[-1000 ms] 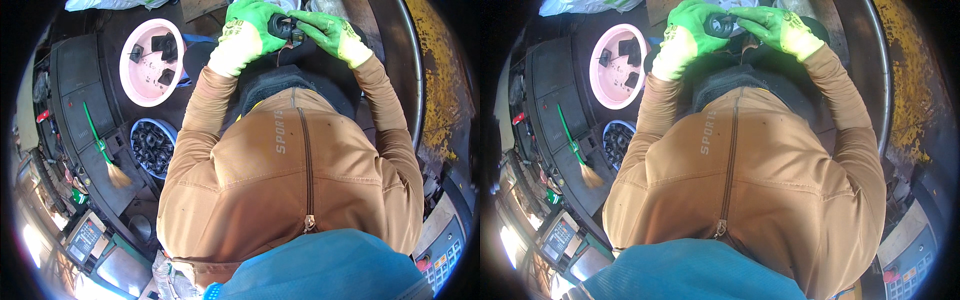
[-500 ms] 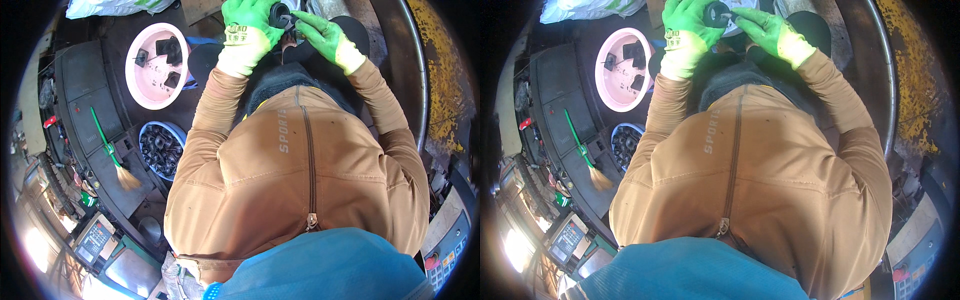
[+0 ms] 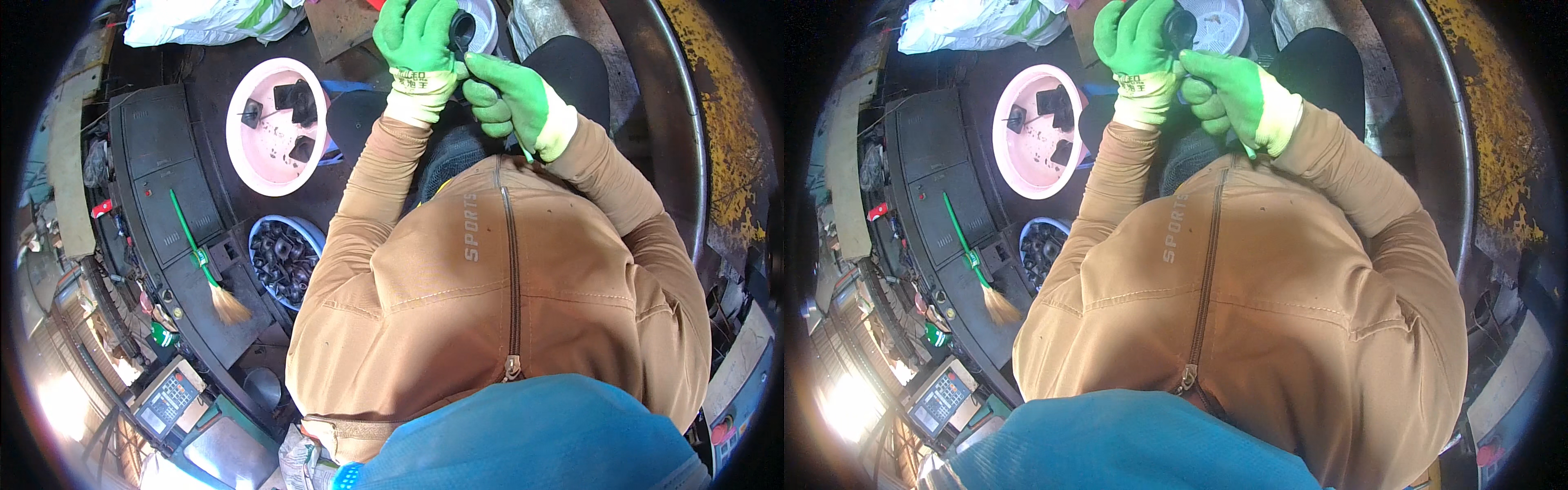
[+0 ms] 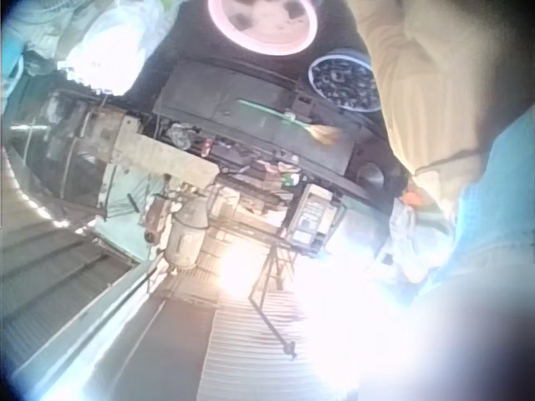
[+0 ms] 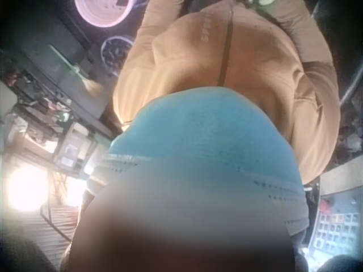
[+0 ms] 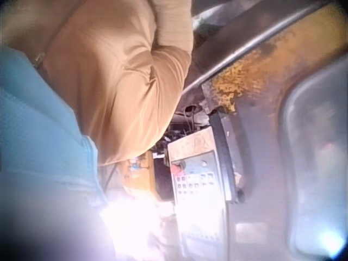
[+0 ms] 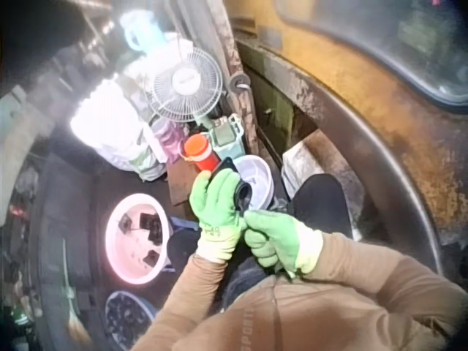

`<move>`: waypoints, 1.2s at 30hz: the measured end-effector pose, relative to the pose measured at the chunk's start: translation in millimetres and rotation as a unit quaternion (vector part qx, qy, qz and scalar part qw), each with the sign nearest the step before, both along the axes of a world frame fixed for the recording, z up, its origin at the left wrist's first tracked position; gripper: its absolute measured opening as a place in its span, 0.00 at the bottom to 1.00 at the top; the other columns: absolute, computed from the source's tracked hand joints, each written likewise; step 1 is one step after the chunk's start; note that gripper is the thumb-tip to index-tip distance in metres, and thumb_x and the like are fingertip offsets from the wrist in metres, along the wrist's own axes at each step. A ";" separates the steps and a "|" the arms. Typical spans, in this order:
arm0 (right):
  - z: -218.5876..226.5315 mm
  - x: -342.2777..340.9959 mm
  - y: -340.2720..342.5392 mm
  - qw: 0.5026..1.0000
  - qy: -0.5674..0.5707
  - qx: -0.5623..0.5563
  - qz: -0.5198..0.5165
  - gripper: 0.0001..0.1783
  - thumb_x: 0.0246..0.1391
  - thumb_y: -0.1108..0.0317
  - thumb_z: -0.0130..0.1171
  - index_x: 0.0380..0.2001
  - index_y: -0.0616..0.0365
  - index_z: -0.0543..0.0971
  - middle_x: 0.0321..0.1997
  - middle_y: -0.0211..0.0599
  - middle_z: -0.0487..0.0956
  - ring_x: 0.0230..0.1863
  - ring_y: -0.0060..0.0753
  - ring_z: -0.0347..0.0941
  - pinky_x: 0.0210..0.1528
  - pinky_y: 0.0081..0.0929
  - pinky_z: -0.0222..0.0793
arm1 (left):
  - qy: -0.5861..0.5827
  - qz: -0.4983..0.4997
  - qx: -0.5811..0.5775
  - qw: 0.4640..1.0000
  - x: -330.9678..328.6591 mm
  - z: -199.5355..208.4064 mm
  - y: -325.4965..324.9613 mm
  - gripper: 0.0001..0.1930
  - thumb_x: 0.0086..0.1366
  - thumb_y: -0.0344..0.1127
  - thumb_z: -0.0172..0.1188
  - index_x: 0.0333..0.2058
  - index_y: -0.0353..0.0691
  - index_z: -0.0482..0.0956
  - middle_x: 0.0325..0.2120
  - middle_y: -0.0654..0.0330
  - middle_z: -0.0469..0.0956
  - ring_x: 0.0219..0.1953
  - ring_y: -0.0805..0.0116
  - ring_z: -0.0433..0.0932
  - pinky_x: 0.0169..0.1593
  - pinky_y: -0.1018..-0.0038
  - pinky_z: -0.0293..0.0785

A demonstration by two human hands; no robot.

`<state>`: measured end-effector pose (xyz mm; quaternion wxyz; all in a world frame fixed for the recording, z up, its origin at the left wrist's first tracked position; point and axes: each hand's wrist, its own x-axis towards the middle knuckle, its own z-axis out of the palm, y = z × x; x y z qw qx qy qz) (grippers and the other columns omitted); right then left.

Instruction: The person sits on the floor and repeatedly picks up small black plastic components from a blue basin. They insert a smaller piece into a larger housing, then place the assembled unit into a white bucket. The person continues this repetitive assembly process throughout the clip.

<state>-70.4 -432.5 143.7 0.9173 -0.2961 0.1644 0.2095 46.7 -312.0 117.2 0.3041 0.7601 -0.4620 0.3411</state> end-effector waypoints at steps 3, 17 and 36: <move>5.9 6.5 -1.5 0.937 -0.054 0.337 0.072 0.19 0.70 0.50 0.40 0.38 0.51 0.73 0.18 0.18 0.58 0.13 0.15 0.49 0.14 0.16 0.45 | 0.038 0.016 -0.039 0.998 5.2 0.2 1.7 0.29 0.47 0.47 0.69 0.48 0.42 0.79 0.48 0.55 0.78 0.56 0.47 0.69 0.61 0.56 0.62; -18.4 31.2 -74.9 0.920 -0.185 -0.342 -0.055 0.19 0.58 0.61 0.60 0.51 0.57 0.77 0.35 0.29 0.78 0.29 0.17 0.69 0.27 0.16 0.62 | 0.180 -0.104 -0.103 0.973 -24.3 7.7 6.1 0.41 0.36 0.40 0.77 0.53 0.40 0.72 0.47 0.51 0.73 0.50 0.46 0.70 0.55 0.55 0.65; -13.3 27.6 -79.8 0.455 -0.488 -0.741 -0.070 0.16 0.61 0.65 0.56 0.49 0.61 0.78 0.41 0.48 0.81 0.42 0.47 0.79 0.45 0.36 0.74 | 0.234 0.022 0.069 0.970 -8.7 43.9 14.7 0.23 0.46 0.38 0.71 0.43 0.39 0.80 0.52 0.45 0.76 0.48 0.46 0.79 0.48 0.63 0.77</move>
